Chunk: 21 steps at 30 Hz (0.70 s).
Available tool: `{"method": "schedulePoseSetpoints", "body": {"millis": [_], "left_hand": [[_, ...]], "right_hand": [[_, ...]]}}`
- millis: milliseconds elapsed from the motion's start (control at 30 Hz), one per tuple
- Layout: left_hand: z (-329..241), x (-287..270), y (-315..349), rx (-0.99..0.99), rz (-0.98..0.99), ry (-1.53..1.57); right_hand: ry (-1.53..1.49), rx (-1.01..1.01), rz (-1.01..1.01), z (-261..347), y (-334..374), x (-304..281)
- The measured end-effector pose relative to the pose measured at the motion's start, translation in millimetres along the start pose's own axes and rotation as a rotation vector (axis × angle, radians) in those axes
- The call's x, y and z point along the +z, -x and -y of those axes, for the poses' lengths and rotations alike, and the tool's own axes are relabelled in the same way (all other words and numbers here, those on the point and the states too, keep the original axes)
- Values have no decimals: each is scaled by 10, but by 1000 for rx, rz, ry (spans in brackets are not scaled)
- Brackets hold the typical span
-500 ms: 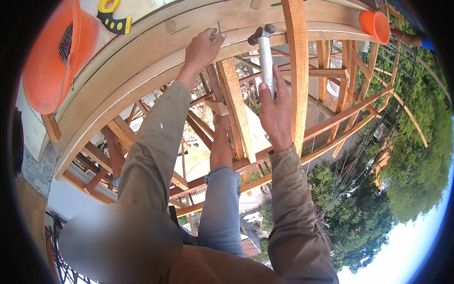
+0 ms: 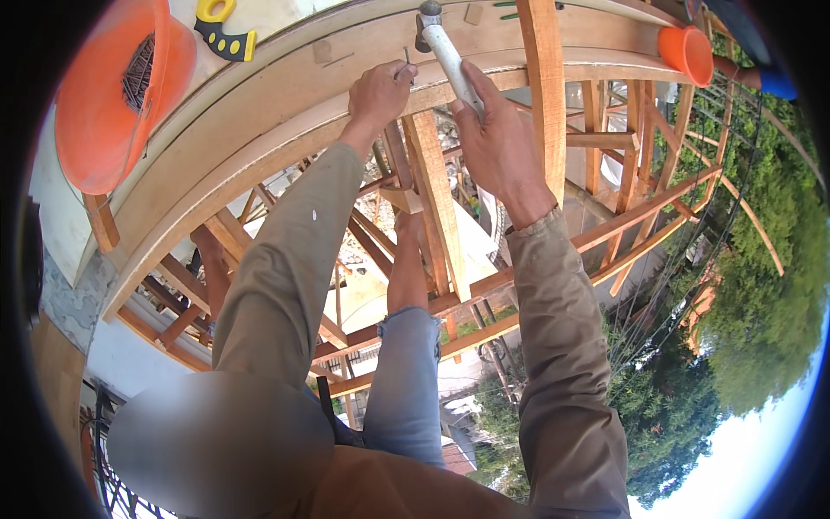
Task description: The person hammers nails into wooden beams to secure a roof frame, then uses a hand saw to cut a wooden plank. The person positions and fastens the cut plank into the frame.
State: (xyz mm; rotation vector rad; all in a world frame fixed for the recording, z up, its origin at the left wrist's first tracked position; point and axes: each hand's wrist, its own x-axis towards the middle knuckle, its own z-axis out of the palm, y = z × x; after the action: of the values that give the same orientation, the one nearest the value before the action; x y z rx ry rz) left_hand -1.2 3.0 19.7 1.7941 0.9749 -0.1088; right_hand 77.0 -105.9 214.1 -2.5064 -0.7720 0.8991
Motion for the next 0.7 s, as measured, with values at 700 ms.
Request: {"method": "schedulePoseSetpoints", "body": {"millis": [700], "left_hand": [[-26, 23, 56, 80, -58, -9]], "right_hand": [[419, -6, 308, 488, -725, -219]]}}
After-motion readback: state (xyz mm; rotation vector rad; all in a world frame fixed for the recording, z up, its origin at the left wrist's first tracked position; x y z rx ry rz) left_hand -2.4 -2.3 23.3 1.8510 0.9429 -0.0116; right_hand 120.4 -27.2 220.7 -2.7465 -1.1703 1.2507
